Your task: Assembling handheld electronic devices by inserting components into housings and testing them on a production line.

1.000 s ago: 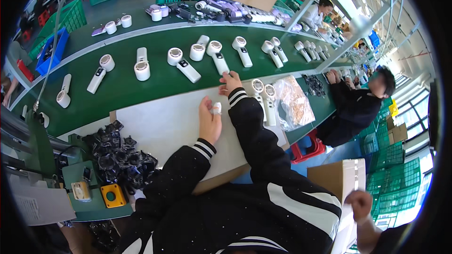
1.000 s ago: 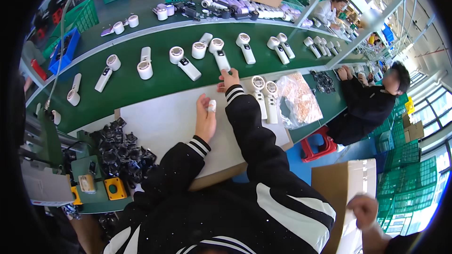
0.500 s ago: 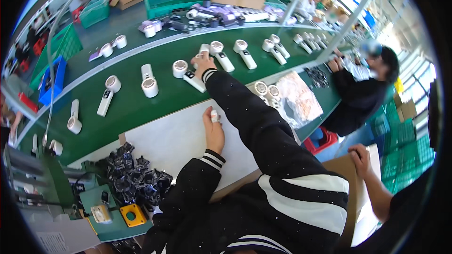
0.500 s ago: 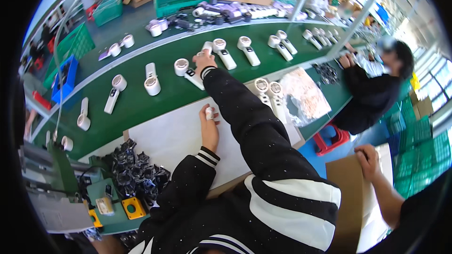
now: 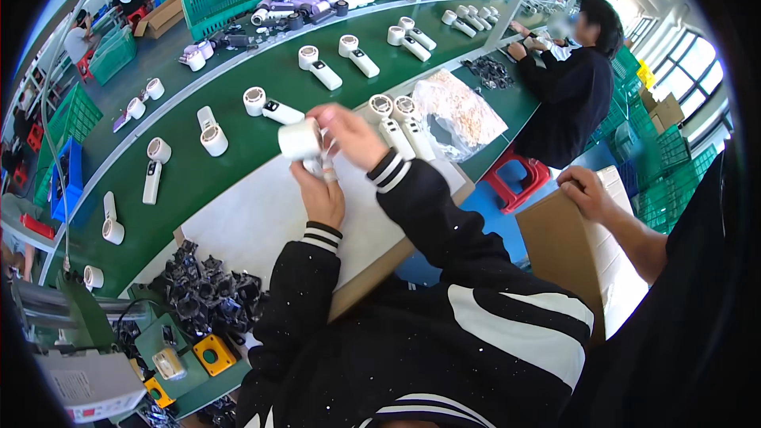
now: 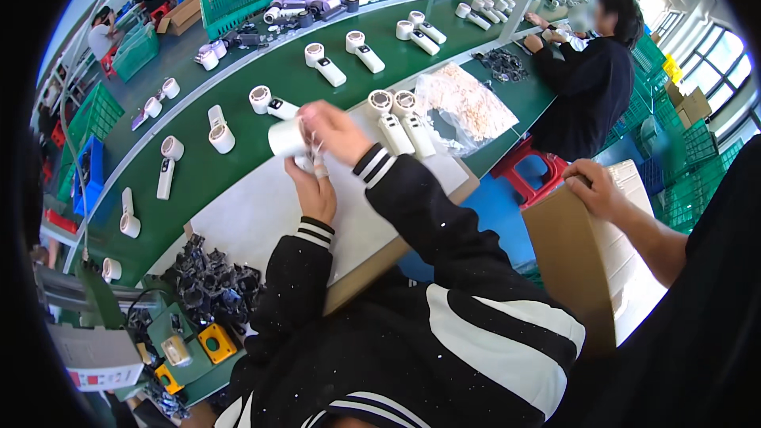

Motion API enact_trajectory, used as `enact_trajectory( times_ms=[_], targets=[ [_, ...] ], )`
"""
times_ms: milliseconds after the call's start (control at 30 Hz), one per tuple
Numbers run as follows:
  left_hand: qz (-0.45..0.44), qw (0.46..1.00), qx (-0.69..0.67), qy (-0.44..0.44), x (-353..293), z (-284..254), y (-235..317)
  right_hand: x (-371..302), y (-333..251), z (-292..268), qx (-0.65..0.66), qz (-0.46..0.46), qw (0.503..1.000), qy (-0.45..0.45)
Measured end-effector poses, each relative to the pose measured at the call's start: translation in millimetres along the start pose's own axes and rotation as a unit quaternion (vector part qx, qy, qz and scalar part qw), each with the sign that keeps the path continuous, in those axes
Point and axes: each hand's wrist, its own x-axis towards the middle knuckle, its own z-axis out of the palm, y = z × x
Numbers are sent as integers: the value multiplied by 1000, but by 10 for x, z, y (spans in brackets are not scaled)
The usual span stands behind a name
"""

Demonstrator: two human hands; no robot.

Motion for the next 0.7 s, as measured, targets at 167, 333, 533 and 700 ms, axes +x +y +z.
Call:
enact_trajectory(
  times_ms=[167,333,533,700],
  targets=[
    [-144,988,-50,-15,-183,-218,104,93,379,-1270,-301,-28,915,267],
    [-77,950,293,-81,-456,-393,36,-115,1195,-3063,-502,206,799,259],
    [-26,917,395,-45,-555,-819,366,-146,1387,-2739,-555,94,816,135],
    [-37,844,522,-116,-383,-1752,736,-246,1233,-2533,-515,84,844,128]
  ],
)
